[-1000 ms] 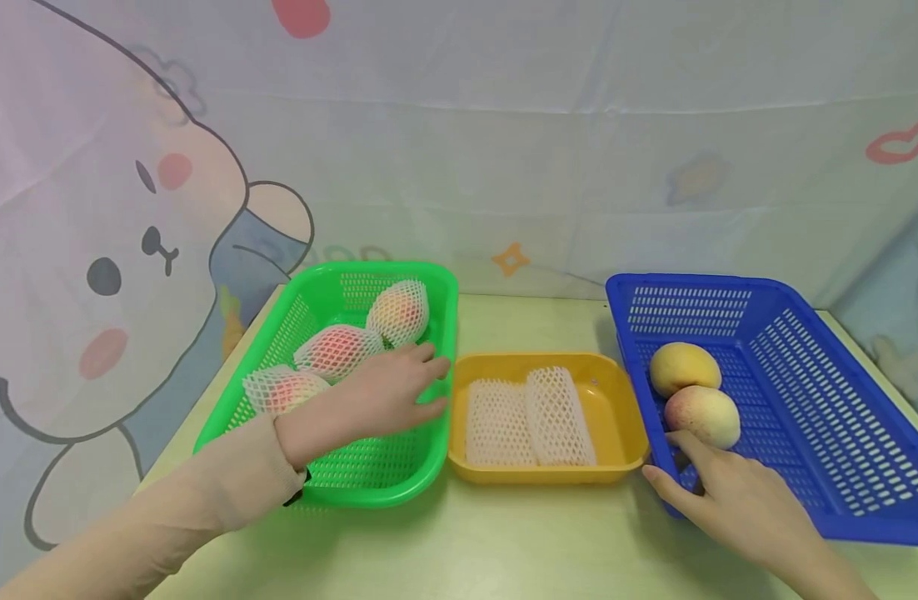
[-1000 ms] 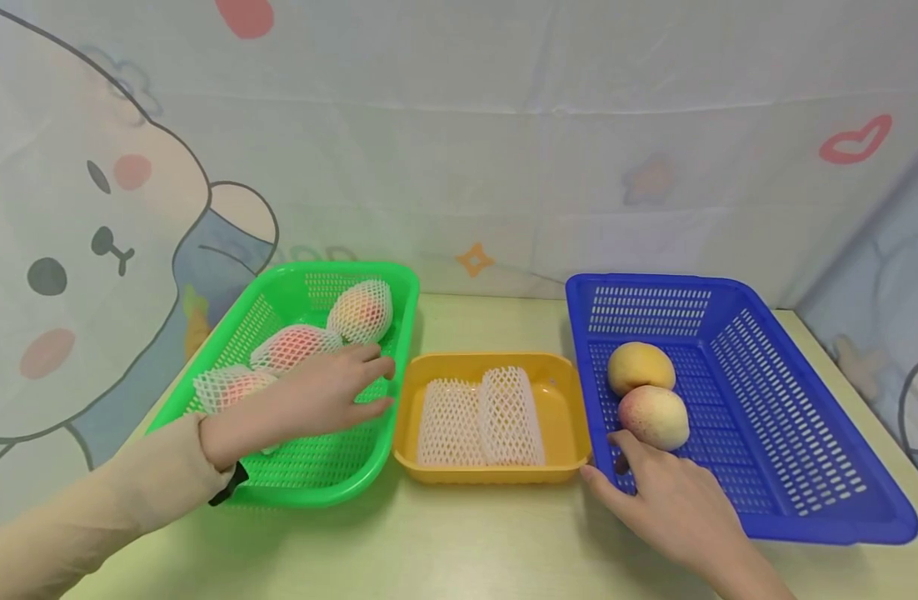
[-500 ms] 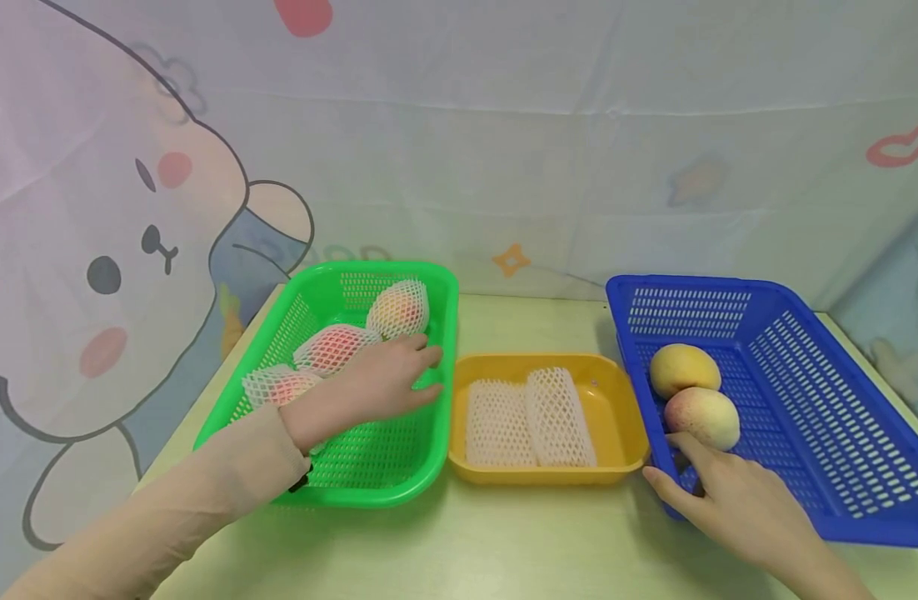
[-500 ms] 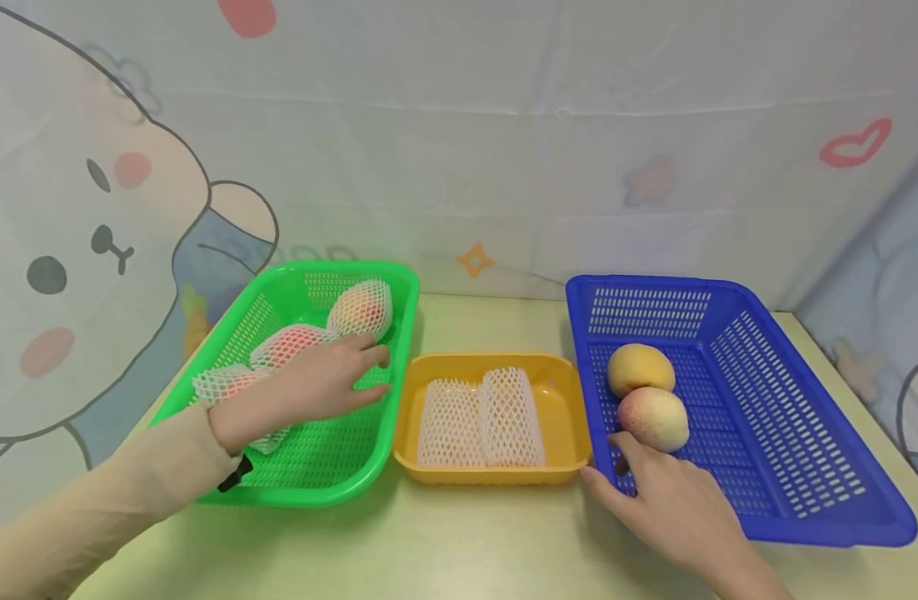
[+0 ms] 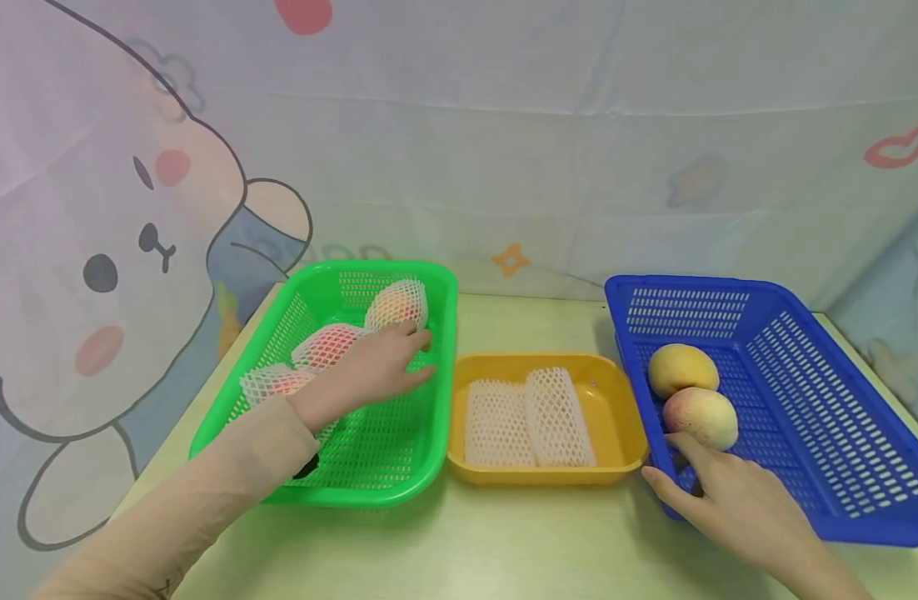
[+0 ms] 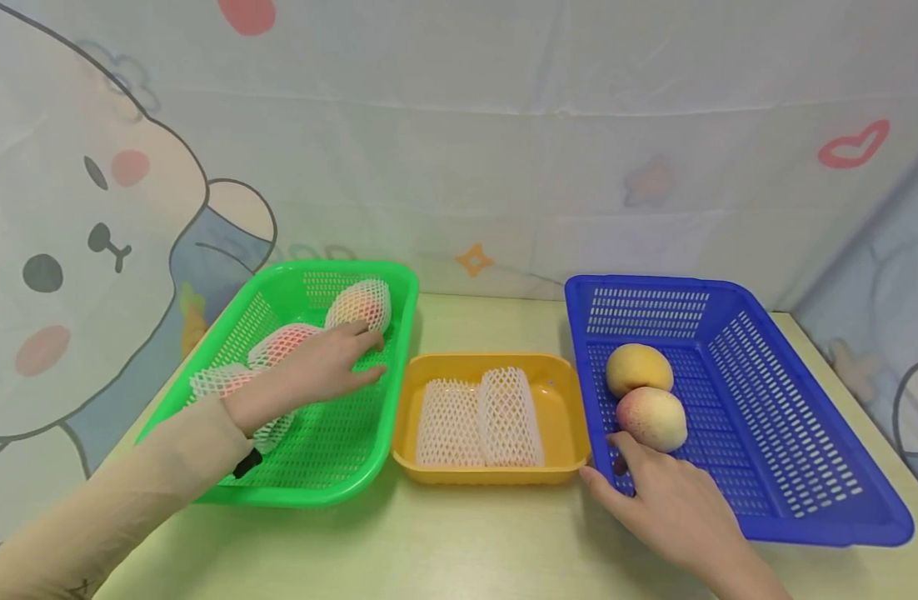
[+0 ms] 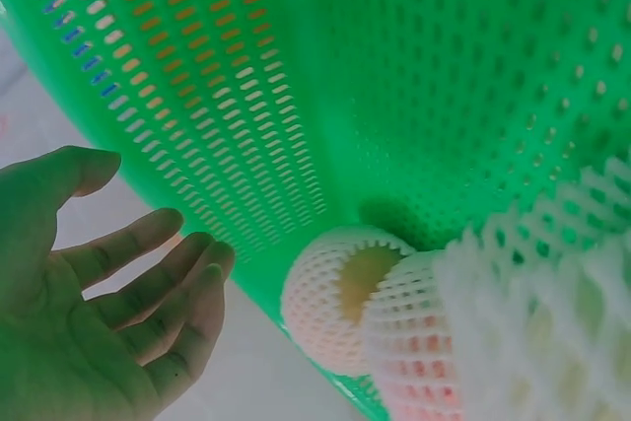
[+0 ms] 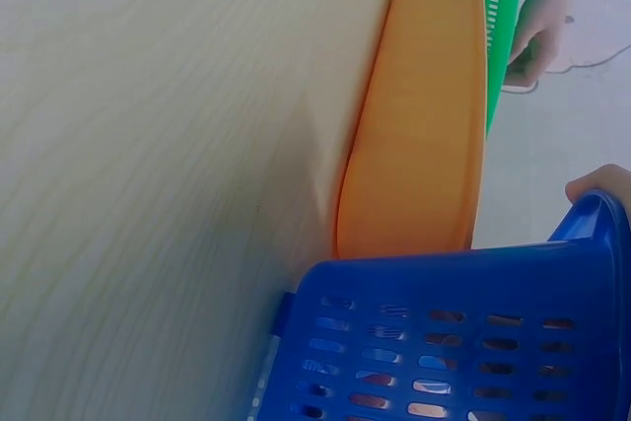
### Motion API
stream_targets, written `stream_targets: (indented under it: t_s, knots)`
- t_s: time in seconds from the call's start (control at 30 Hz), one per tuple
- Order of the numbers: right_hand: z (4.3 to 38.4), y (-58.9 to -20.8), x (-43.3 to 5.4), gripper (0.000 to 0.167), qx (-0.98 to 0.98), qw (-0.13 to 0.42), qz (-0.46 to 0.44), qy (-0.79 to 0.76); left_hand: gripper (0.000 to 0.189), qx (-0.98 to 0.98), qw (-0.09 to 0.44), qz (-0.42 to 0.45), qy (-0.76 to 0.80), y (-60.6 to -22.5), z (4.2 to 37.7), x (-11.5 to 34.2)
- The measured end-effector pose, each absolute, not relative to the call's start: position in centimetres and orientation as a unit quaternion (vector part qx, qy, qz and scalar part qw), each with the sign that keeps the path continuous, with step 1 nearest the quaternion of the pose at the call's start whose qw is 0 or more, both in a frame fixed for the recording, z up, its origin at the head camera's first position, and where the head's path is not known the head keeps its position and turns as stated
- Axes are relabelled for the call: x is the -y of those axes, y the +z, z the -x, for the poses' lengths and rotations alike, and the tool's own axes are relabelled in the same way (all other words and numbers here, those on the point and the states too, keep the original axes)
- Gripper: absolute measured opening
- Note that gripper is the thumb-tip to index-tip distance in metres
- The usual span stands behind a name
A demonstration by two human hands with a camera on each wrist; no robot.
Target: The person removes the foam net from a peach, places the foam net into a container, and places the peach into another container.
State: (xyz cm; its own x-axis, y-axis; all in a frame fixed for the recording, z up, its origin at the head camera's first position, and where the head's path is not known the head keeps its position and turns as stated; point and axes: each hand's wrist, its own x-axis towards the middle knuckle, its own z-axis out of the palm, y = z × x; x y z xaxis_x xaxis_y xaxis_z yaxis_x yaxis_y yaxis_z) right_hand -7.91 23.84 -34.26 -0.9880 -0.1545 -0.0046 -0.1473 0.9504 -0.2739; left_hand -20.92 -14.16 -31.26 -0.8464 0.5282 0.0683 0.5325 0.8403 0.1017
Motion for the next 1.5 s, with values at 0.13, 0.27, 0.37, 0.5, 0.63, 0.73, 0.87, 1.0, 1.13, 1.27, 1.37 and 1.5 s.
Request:
stream_targets:
  t_s: [0.13, 0.27, 0.37, 0.5, 0.63, 0.73, 0.87, 1.0, 1.13, 1.27, 1.37, 1.5]
  knots:
    - [7.9, -34.3, -23.7, 0.048, -0.988, 0.014, 0.076, -0.137, 0.033, 0.963, 0.030, 0.263, -0.060, -31.9, 21.6, 14.3]
    - [8.0, -34.2, -23.6, 0.048, -0.987, 0.017, 0.076, -0.137, 0.031, 0.964, 0.044, 0.255, -0.063, -32.4, 22.1, 14.6]
    - [8.0, -34.2, -23.6, 0.047, -0.987, 0.015, 0.078, -0.136, 0.032, 0.964, 0.048, 0.251, -0.068, -32.6, 22.3, 14.7]
    - [8.0, -34.1, -23.6, 0.048, -0.987, 0.013, 0.079, -0.137, 0.035, 0.965, 0.049, 0.245, -0.075, -32.8, 22.6, 14.9]
    - [8.0, -34.2, -23.6, 0.050, -0.987, 0.015, 0.077, -0.137, 0.034, 0.966, 0.058, 0.241, -0.077, -32.8, 22.9, 15.0]
    - [8.0, -34.2, -23.7, 0.051, -0.987, 0.017, 0.076, -0.138, 0.032, 0.966, 0.062, 0.238, -0.085, -32.7, 23.0, 15.0]
    - [8.0, -34.2, -23.7, 0.052, -0.987, 0.017, 0.075, -0.138, 0.032, 0.967, 0.065, 0.231, -0.090, -32.7, 23.1, 15.1]
    - [8.0, -34.2, -23.7, 0.053, -0.988, 0.018, 0.074, -0.136, 0.034, 0.967, 0.074, 0.224, -0.091, -32.8, 23.5, 15.2]
    - [8.0, -34.3, -23.7, 0.050, -0.988, 0.016, 0.074, -0.135, 0.034, 0.966, 0.088, 0.225, -0.093, -33.0, 23.9, 15.5]
    - [7.9, -34.4, -23.8, 0.050, -0.988, 0.016, 0.075, -0.134, 0.033, 0.962, 0.110, 0.235, -0.090, -33.2, 24.4, 15.7]
    - [7.9, -34.4, -23.8, 0.049, -0.988, 0.017, 0.075, -0.135, 0.033, 0.959, 0.125, 0.239, -0.086, -33.3, 24.6, 15.8]
    - [7.9, -34.3, -23.8, 0.050, -0.988, 0.016, 0.073, -0.134, 0.037, 0.960, 0.138, 0.229, -0.088, -33.3, 24.9, 15.8]
